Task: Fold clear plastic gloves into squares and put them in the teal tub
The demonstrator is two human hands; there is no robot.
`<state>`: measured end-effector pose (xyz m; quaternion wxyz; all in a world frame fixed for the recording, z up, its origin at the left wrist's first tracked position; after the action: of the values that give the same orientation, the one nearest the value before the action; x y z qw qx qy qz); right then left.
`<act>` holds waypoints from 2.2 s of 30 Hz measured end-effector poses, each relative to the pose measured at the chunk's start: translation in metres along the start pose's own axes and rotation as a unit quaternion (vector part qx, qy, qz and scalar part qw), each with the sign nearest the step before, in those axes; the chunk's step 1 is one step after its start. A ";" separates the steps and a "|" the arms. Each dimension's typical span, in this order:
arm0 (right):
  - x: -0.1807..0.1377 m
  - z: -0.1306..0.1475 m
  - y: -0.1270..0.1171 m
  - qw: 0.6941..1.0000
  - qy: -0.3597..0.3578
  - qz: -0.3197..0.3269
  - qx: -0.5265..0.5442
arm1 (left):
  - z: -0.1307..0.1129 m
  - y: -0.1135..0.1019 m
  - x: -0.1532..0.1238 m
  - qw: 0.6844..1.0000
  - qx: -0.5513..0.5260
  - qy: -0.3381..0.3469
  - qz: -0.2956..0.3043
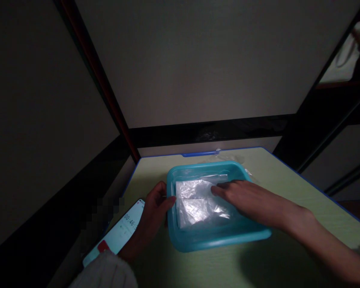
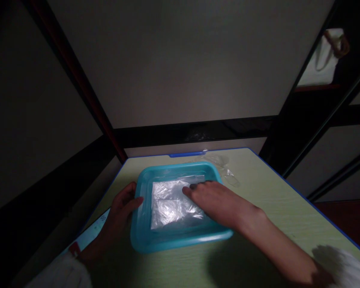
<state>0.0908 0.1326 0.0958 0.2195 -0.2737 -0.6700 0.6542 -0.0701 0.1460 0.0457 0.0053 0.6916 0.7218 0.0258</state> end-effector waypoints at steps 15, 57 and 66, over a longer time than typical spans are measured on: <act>-0.011 -0.026 -0.039 0.976 0.067 -0.199 -0.051 | 0.007 -0.023 0.007 0.993 -0.047 -0.011 -0.104; -0.035 -0.060 0.057 0.987 0.113 -0.114 0.022 | -0.005 -0.057 -0.026 0.914 -0.157 0.079 -0.366; -0.043 -0.088 0.097 0.983 0.149 -0.108 0.009 | 0.011 0.012 -0.031 0.981 -0.020 0.137 -0.139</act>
<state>0.1884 0.1704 0.0058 0.3891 -0.2920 -0.6496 0.5843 -0.0558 0.1162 0.0341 -0.0764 0.5742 0.8041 0.1336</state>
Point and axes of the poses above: each hand's wrist, its own x-axis towards the middle knuckle, its own y-axis out of the palm, z = x × y, the point moved 9 cm from there along x, towards the middle knuckle, and after that the axes turned 2 degrees about -y, right-handed, at the moved point
